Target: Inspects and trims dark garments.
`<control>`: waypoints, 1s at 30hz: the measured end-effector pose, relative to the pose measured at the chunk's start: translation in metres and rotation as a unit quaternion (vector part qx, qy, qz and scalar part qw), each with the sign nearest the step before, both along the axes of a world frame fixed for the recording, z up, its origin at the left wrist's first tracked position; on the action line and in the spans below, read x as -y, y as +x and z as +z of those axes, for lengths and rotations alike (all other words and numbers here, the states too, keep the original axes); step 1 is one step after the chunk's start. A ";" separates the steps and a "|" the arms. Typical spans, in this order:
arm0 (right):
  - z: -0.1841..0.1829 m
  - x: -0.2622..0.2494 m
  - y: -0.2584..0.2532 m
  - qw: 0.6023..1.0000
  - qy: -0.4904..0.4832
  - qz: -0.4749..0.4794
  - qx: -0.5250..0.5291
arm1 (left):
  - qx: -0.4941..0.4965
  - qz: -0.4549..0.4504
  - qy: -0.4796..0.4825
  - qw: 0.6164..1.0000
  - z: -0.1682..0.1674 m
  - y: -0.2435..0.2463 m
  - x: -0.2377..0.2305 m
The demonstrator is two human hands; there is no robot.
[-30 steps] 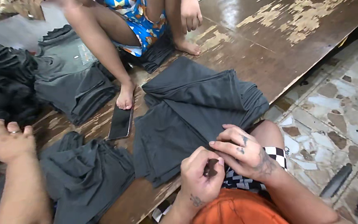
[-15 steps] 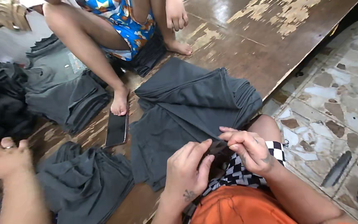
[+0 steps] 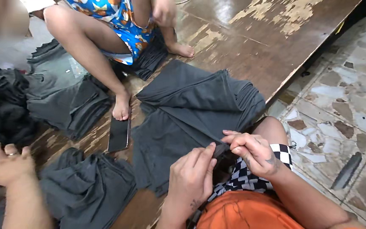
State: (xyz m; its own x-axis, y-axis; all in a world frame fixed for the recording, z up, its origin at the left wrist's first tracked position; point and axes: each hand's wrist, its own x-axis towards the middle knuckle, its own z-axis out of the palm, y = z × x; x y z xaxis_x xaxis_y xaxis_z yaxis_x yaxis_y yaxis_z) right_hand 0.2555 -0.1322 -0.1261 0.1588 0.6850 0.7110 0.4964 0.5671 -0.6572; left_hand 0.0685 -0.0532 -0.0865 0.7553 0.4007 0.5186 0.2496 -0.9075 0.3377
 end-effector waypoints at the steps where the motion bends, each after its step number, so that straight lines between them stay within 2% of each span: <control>1: 0.000 0.000 0.000 1.000 0.000 0.002 -0.002 | -0.004 -0.001 0.004 1.000 0.000 0.000 0.000; 11: 0.003 0.000 0.005 0.999 -0.024 0.023 -0.041 | 0.008 0.014 0.043 0.999 -0.005 0.001 -0.004; 13: 0.001 0.000 0.006 0.997 -0.029 0.038 -0.057 | 0.033 0.013 0.004 0.999 -0.004 -0.002 -0.007; 16: 0.000 0.009 0.007 0.991 -0.036 0.096 -0.083 | 0.087 -0.012 -0.105 0.991 -0.004 -0.001 -0.013; 20: 0.002 0.031 -0.003 0.975 0.004 0.223 0.008 | 0.069 -0.002 -0.202 0.977 -0.006 0.010 -0.023; 22: 0.010 0.034 -0.002 0.969 0.018 0.237 0.068 | 0.032 -0.019 -0.219 0.975 -0.002 0.009 -0.029; 24: 0.025 0.032 -0.002 0.964 0.019 0.237 0.117 | -0.007 -0.026 -0.192 0.981 0.011 0.008 -0.036; 25: 0.033 0.028 -0.004 0.958 0.021 0.248 0.144 | 0.043 -0.001 -0.165 0.985 0.019 0.008 -0.039; 26: 0.041 0.022 -0.009 0.950 0.024 0.259 0.175 | 0.166 0.048 -0.143 0.975 0.025 0.009 -0.041; 28: 0.057 0.005 -0.017 0.940 0.020 0.222 0.258 | 0.429 0.105 -0.108 0.890 0.051 0.011 -0.051; 29: 0.065 -0.008 -0.016 0.941 0.007 0.157 0.299 | 0.500 0.104 -0.094 0.855 0.073 0.012 -0.055; 30: 0.070 -0.022 -0.009 0.942 -0.022 0.080 0.324 | 0.523 0.087 -0.084 0.844 0.090 0.014 -0.056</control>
State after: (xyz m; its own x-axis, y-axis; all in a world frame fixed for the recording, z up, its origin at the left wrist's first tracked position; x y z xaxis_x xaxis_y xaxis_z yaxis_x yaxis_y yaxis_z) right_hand 0.2465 -0.1100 -0.0559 -0.4065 0.6940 0.5943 0.7121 0.6482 -0.2698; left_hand 0.0825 0.0030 0.0032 -0.1586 0.5928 0.7896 -0.1402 -0.8051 0.5763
